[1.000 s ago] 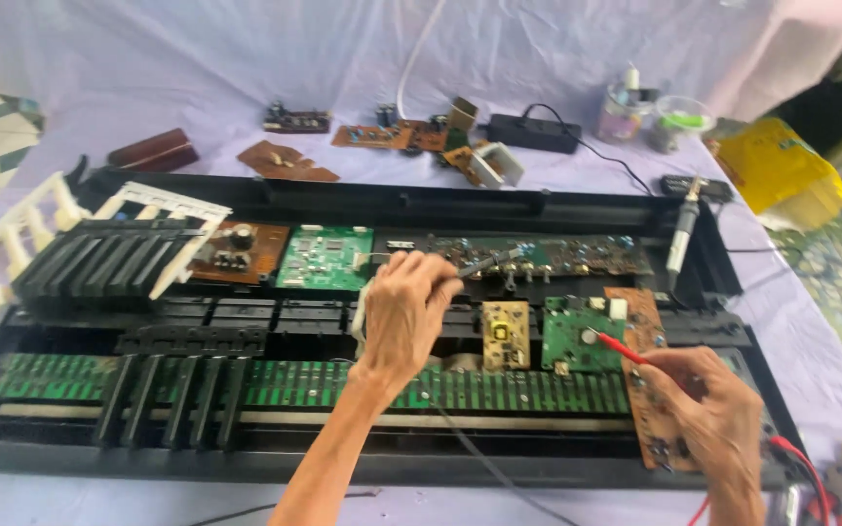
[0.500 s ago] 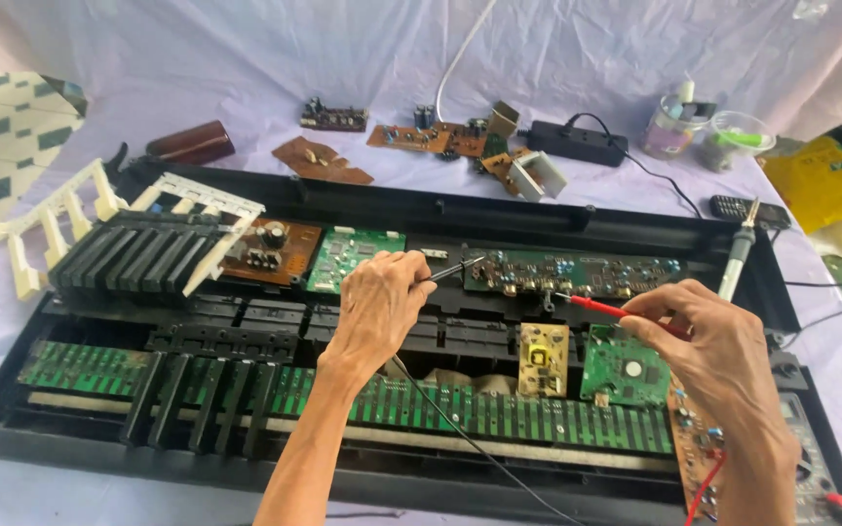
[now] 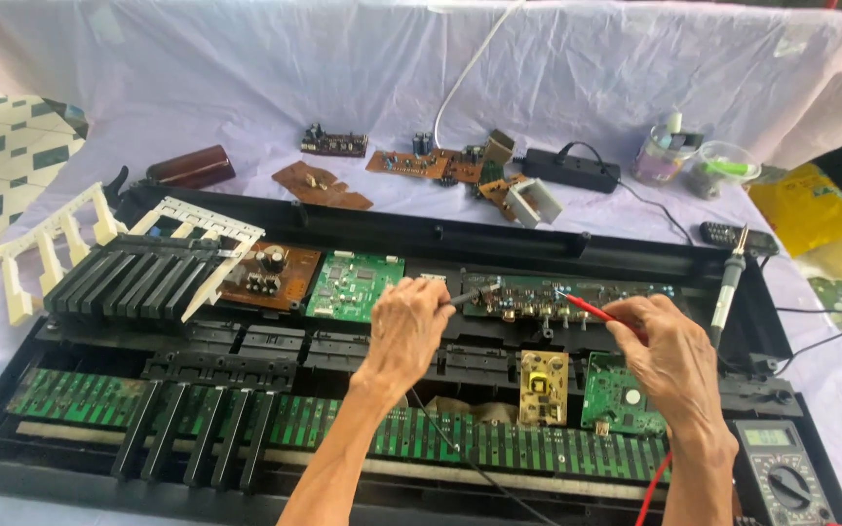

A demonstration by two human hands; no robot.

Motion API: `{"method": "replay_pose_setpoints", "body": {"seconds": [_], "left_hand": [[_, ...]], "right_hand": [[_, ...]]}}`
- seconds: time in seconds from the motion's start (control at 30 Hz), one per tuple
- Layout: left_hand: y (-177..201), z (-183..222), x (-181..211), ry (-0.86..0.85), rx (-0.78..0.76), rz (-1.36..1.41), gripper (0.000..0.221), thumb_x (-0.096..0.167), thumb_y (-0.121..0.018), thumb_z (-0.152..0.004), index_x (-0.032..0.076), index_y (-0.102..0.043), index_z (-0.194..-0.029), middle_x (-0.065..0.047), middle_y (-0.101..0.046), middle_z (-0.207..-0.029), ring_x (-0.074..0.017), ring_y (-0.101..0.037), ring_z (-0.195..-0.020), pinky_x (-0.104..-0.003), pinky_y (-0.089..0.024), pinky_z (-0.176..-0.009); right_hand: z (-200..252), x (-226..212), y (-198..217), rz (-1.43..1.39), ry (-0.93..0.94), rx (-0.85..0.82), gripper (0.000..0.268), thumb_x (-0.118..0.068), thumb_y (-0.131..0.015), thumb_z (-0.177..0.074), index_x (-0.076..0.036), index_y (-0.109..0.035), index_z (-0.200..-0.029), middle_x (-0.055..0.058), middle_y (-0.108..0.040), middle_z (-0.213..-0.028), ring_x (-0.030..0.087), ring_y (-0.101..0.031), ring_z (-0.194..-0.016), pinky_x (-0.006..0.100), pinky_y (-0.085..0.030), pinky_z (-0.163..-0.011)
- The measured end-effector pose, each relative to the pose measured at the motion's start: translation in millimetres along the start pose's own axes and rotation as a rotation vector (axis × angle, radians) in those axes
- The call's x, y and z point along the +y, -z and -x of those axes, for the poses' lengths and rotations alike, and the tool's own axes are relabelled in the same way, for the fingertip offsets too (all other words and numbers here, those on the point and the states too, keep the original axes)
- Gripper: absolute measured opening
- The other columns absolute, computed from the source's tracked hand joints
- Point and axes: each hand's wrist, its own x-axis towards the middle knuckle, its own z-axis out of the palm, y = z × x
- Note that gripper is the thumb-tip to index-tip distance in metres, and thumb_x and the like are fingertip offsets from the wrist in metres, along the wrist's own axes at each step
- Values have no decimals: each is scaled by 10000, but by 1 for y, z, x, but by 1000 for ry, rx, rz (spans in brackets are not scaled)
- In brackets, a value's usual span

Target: Testing electronic components on circuit boards inside a disassembled keyboard using a multimeter

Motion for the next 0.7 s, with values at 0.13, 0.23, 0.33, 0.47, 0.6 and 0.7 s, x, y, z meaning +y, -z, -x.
{"method": "replay_pose_setpoints", "body": {"seconds": [0.13, 0.23, 0.33, 0.47, 0.6, 0.7], "left_hand": [[-6, -5, 4, -70, -3, -25, 141, 205, -791, -890, 139, -672, -926, -38, -727, -877, -199, -663, -834, -376, -502, -806], [-15, -17, 2, -158, 41, -40, 134, 182, -786, -880, 138, -663, -911, -33, -727, -878, -226, -661, -842, -391, -499, -787], [-20, -28, 2, -134, -13, -4, 125, 184, -765, -897, 111, -665, -888, -58, -710, -827, -257, -647, -805, -411, -499, -756], [-29, -24, -2, -141, 38, 76, 133, 209, -683, -901, 145, -591, -829, -30, -668, -829, -298, -603, -846, -423, -455, -789], [-29, -26, 0, -143, 13, 169, 150, 190, -642, -925, 128, -564, -813, -9, -686, -831, -271, -626, -858, -407, -458, -834], [-42, -32, 3, -164, 83, 141, 195, 241, -792, -859, 152, -617, -856, 14, -712, -787, -217, -674, -804, -404, -521, -799]], "right_hand": [[-10, 22, -5, 54, -17, 37, 160, -257, -684, -959, -263, -786, -1081, -47, -743, -1021, 181, -712, -900, 370, -496, -779], [-12, 23, -1, 26, -31, 66, 144, -260, -709, -940, -264, -799, -1053, -71, -765, -1028, 165, -728, -926, 359, -491, -821], [-26, 44, -8, 63, -72, 55, 144, -279, -700, -930, -293, -815, -1015, -91, -759, -1041, 168, -723, -935, 372, -475, -850], [-46, 95, -39, 112, 124, 134, 176, -373, -762, -940, -301, -817, -1092, -31, -744, -1068, 144, -699, -925, 312, -476, -811], [-42, 88, -49, -158, 261, 117, 156, -74, -780, -1048, -86, -791, -1203, 131, -692, -1078, 212, -618, -954, 334, -445, -826], [-48, 102, -60, -205, 299, 120, 189, 11, -782, -1064, 4, -777, -1253, 173, -667, -1105, 246, -566, -1090, 344, -459, -869]]}}
